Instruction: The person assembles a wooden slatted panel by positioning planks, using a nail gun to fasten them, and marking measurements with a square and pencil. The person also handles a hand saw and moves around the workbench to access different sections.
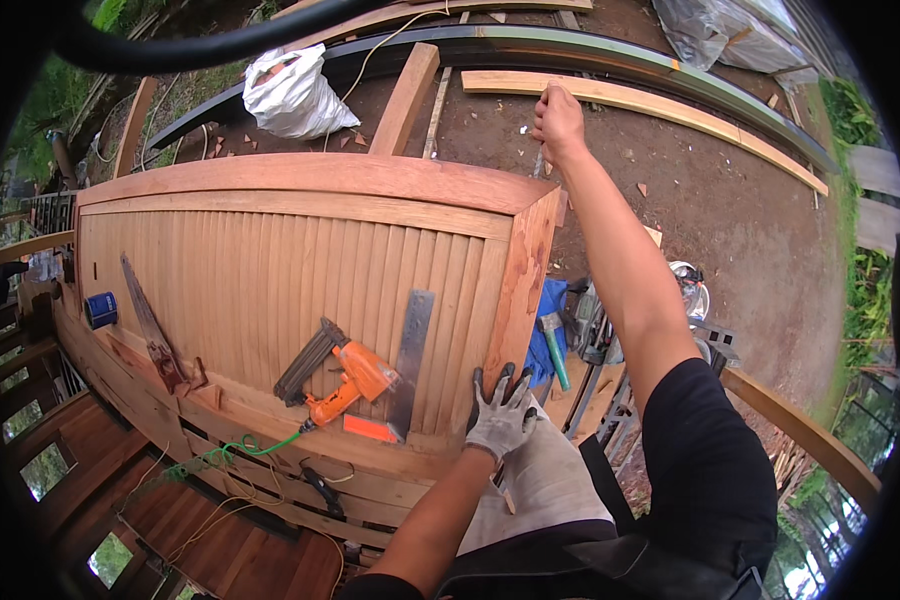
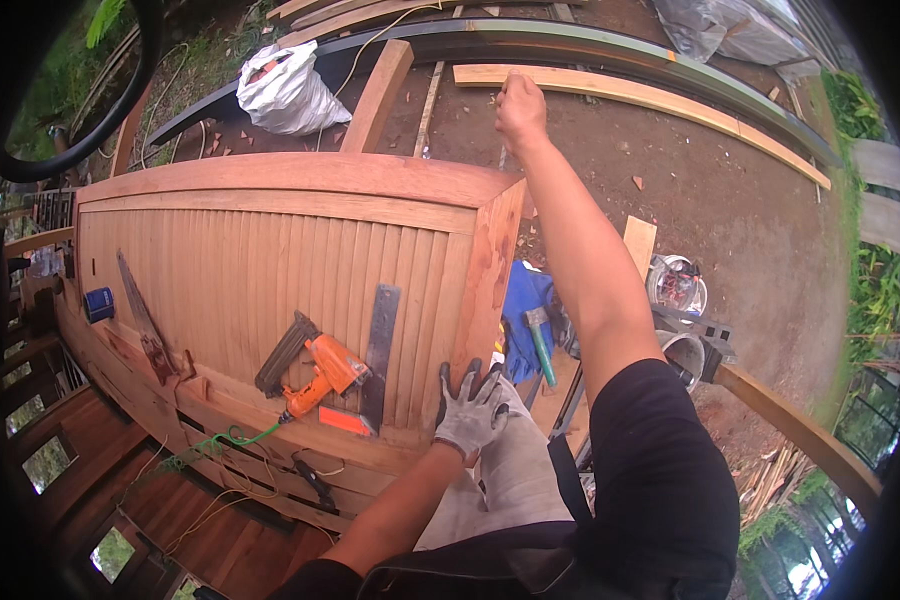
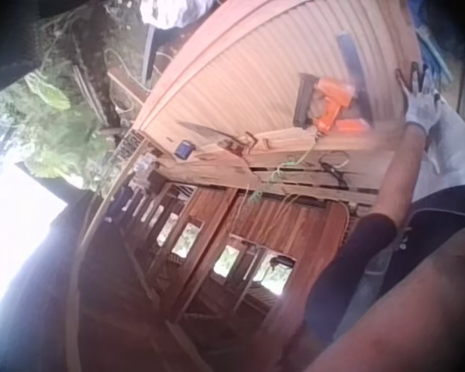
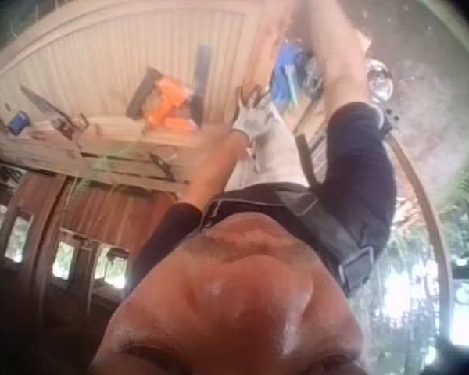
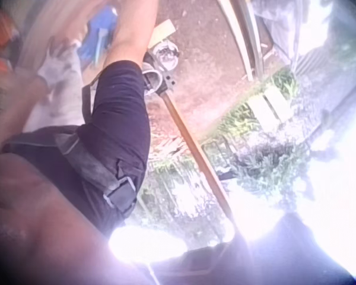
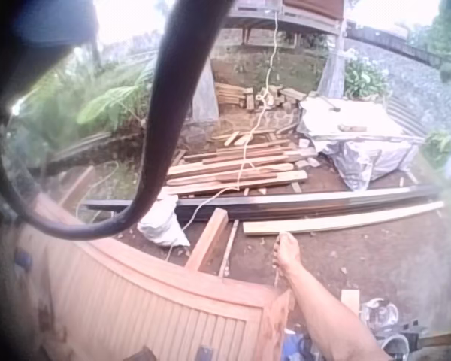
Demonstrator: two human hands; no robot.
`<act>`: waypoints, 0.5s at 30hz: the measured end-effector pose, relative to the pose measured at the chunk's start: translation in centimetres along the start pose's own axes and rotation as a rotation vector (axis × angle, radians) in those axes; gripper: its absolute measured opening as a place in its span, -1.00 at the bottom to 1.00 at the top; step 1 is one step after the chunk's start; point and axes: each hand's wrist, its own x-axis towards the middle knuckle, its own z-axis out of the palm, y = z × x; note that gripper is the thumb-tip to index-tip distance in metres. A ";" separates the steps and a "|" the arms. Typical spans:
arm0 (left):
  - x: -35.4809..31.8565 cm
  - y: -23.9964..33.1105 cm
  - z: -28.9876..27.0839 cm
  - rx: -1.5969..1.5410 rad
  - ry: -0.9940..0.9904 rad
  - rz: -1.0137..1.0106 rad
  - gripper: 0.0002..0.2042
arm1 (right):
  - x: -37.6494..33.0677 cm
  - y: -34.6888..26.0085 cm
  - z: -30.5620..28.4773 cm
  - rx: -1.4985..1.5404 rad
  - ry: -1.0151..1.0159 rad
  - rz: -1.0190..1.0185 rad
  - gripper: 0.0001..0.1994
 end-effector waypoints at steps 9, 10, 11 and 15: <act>0.0 0.0 0.0 0.020 0.030 0.009 -0.48 | -0.7 -1.1 0.2 0.052 -0.024 0.062 -0.70; -0.1 0.0 0.0 0.020 0.042 0.011 -0.47 | -0.9 -1.2 0.2 0.058 -0.030 0.064 -0.70; -0.1 0.0 0.0 0.004 0.028 0.008 -0.47 | -1.0 -1.2 0.3 0.050 -0.016 0.051 -0.70; -0.5 0.0 -0.3 -0.007 0.022 0.016 -0.46 | -1.3 -0.8 0.0 0.037 -0.004 0.012 -0.70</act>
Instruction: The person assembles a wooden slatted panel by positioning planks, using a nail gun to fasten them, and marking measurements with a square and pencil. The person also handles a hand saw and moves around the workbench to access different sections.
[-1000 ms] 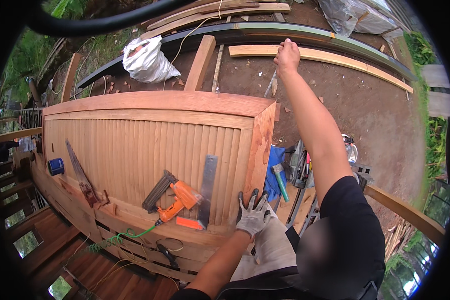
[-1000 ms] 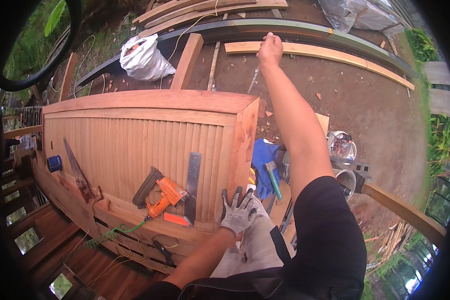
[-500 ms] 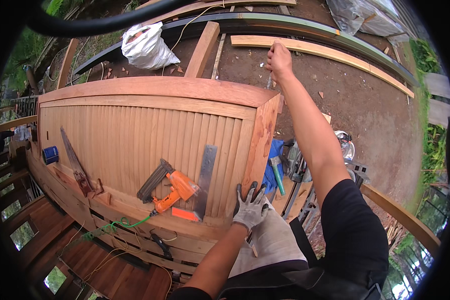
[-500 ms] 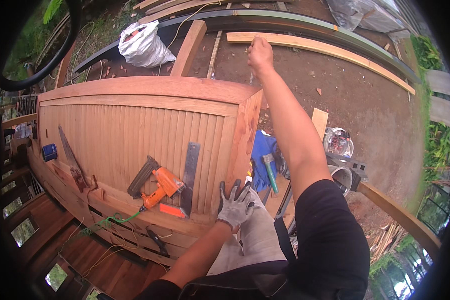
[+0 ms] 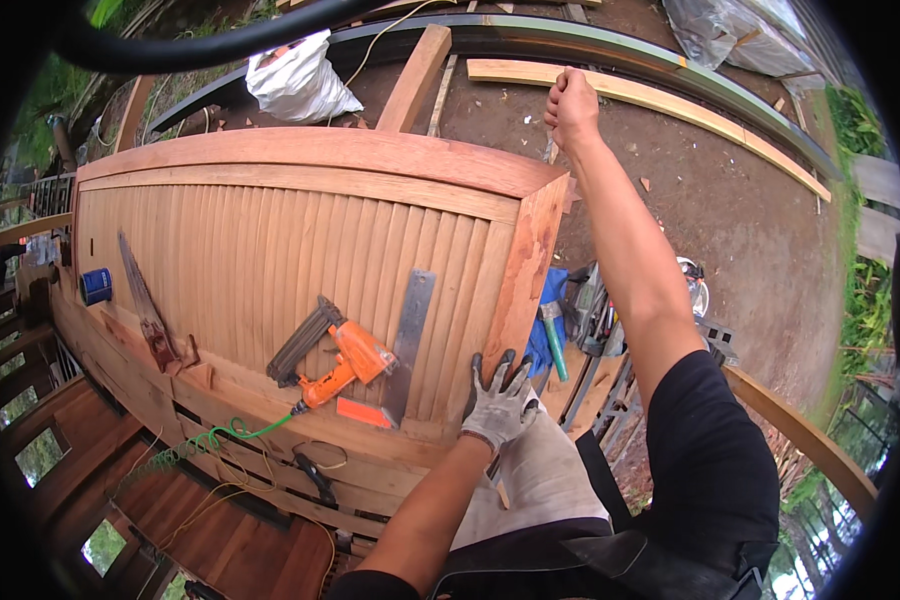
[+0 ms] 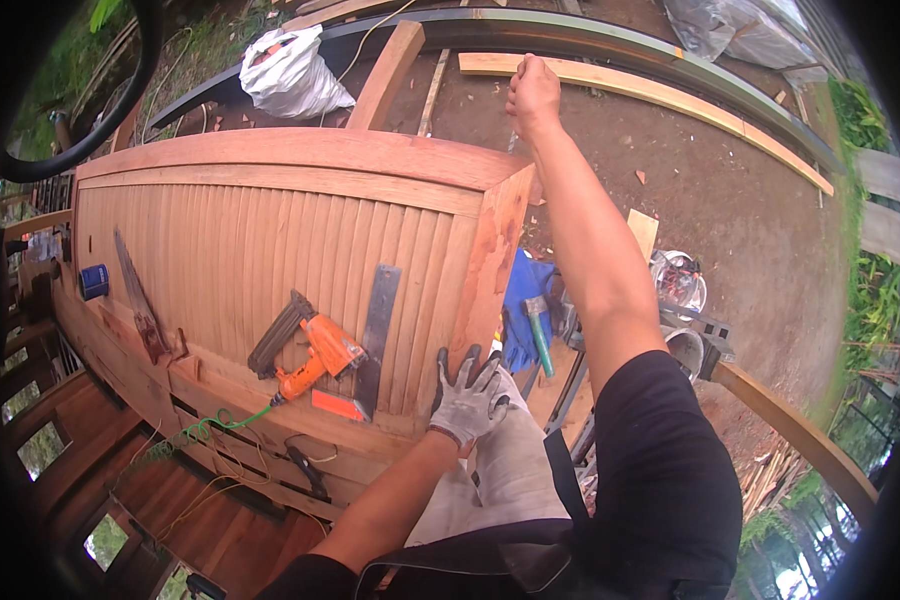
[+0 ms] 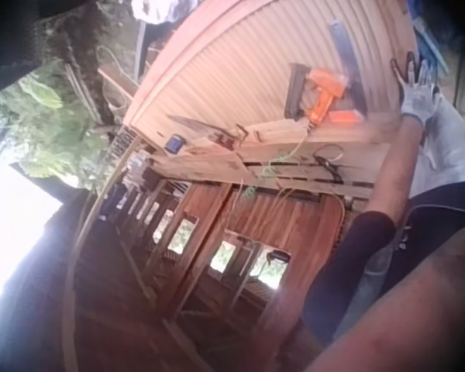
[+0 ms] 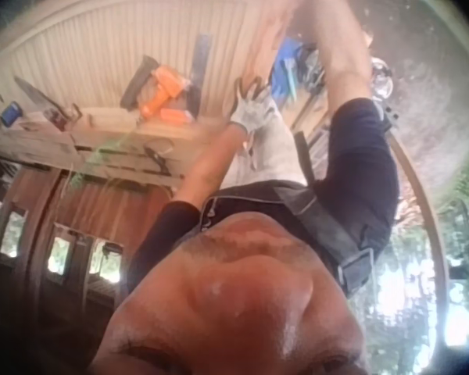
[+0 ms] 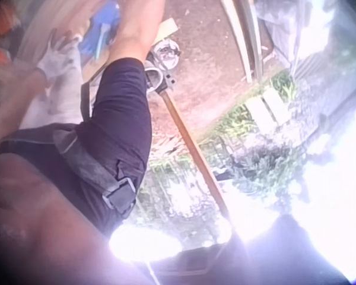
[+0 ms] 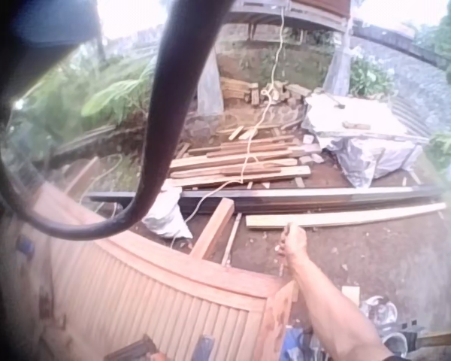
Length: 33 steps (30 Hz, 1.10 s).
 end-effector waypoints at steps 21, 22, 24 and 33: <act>12.1 -1.9 -6.3 0.001 0.220 -0.400 -0.01 | 1.0 -0.5 -1.2 0.047 -0.079 0.135 -0.71; 12.0 -1.9 -6.3 0.002 0.271 -0.374 -0.01 | 0.9 -0.5 -1.2 0.056 -0.079 0.117 -0.72; 11.8 -1.9 -6.3 -0.004 0.299 -0.362 -0.01 | 0.7 -0.4 -1.0 0.068 -0.079 0.110 -0.73; 12.0 -2.2 -6.2 0.019 0.286 -0.357 -0.04 | -0.5 -0.7 -0.6 0.067 -0.066 0.047 -0.74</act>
